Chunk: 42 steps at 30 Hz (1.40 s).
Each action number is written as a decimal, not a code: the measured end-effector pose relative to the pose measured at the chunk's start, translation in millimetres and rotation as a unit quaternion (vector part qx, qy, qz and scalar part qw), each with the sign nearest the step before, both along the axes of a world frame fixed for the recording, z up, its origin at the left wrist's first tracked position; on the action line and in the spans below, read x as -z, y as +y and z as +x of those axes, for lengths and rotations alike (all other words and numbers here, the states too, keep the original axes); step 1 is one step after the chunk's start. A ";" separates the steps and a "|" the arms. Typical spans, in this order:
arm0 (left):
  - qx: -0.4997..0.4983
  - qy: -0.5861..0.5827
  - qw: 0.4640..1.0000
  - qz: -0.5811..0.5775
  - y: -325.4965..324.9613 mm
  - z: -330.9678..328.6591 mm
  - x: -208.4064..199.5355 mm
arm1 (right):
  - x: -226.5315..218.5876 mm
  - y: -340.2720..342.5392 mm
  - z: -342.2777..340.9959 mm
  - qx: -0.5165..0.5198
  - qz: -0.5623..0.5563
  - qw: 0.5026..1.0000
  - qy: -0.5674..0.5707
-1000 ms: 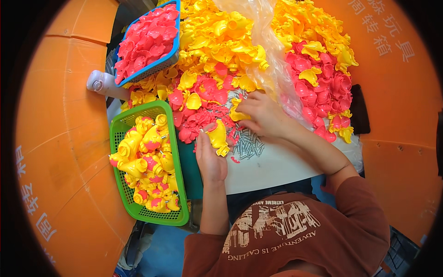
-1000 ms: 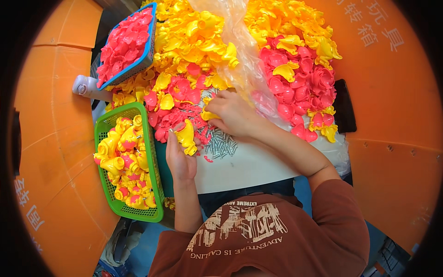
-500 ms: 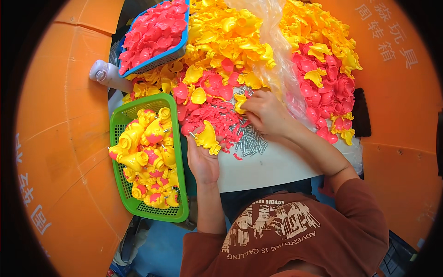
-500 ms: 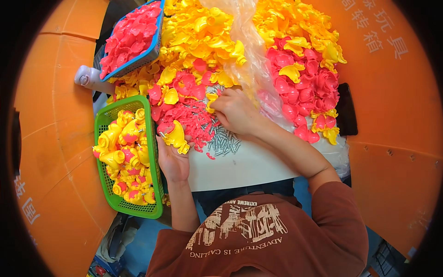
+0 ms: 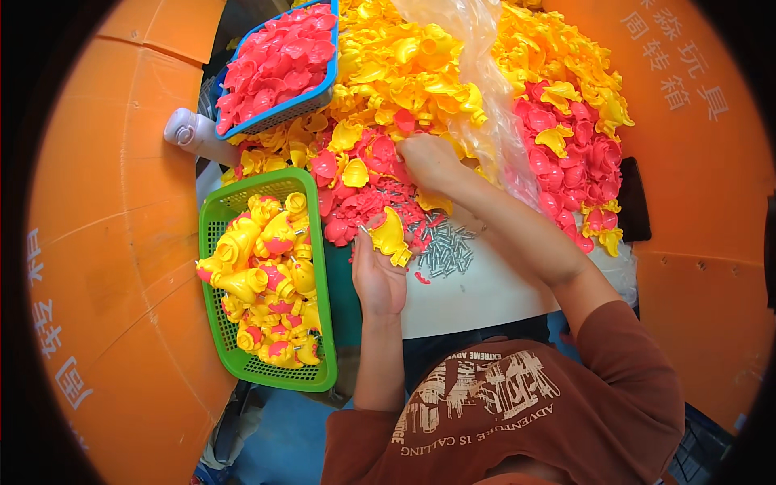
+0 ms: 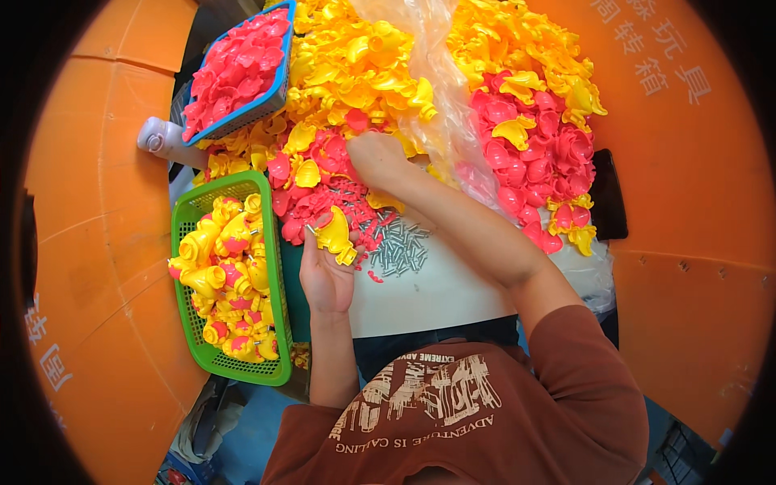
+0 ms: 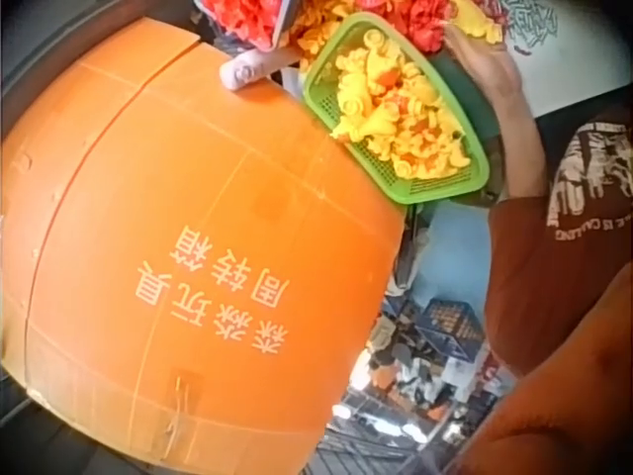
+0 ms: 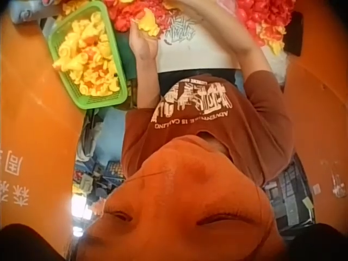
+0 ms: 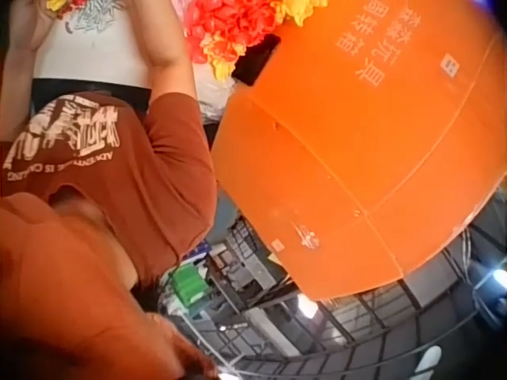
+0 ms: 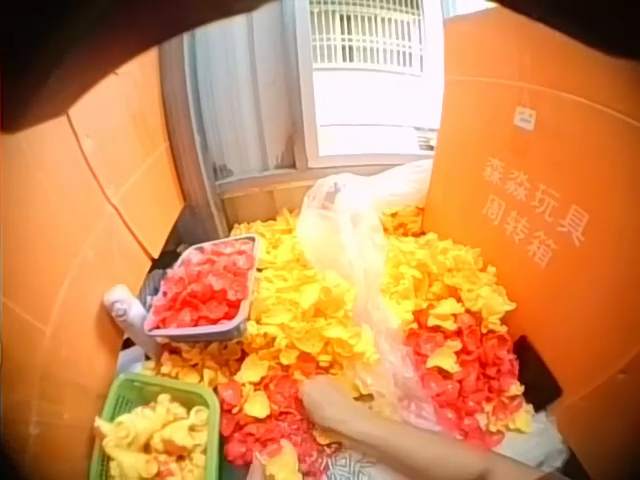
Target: Assembling small plastic toy components and sorting them into a basket.
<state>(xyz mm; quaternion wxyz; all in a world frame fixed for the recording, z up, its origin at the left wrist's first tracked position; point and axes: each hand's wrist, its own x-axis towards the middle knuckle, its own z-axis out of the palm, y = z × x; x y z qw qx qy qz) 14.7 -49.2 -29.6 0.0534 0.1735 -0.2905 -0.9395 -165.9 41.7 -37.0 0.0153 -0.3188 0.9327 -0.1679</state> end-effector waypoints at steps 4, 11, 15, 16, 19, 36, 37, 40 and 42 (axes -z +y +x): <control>-0.019 -0.052 0.998 -0.015 9.9 -10.8 -7.0 | 1.9 10.2 4.8 -0.040 -0.074 0.992 0.089; 0.025 -0.052 0.996 0.065 15.7 -25.7 -22.1 | -46.6 61.0 66.2 -0.222 -0.287 0.871 0.332; -0.005 -0.010 1.000 0.006 23.8 -29.3 -21.7 | -43.8 78.1 89.3 -0.188 -0.373 0.898 0.136; -0.022 0.008 0.999 -0.026 26.8 -29.9 -22.7 | -45.1 79.5 96.5 -0.094 -0.448 0.889 -0.018; -0.014 0.019 0.999 -0.045 36.6 -28.4 -26.2 | -45.0 88.7 93.9 0.042 -0.481 0.799 -0.357; 0.005 0.049 0.997 0.065 55.5 -30.7 -36.4 | -56.6 77.5 110.8 -0.031 -0.416 0.898 -0.141; 0.001 0.052 0.995 0.083 55.5 -30.5 -37.3 | -56.5 75.8 111.5 -0.016 -0.421 0.893 -0.155; -0.004 0.047 0.995 0.090 54.7 -29.2 -40.0 | -58.2 76.7 111.2 -0.036 -0.391 0.912 -0.123; -0.001 0.053 0.994 0.093 53.2 -27.8 -39.5 | -58.4 77.1 113.1 -0.037 -0.409 0.903 -0.122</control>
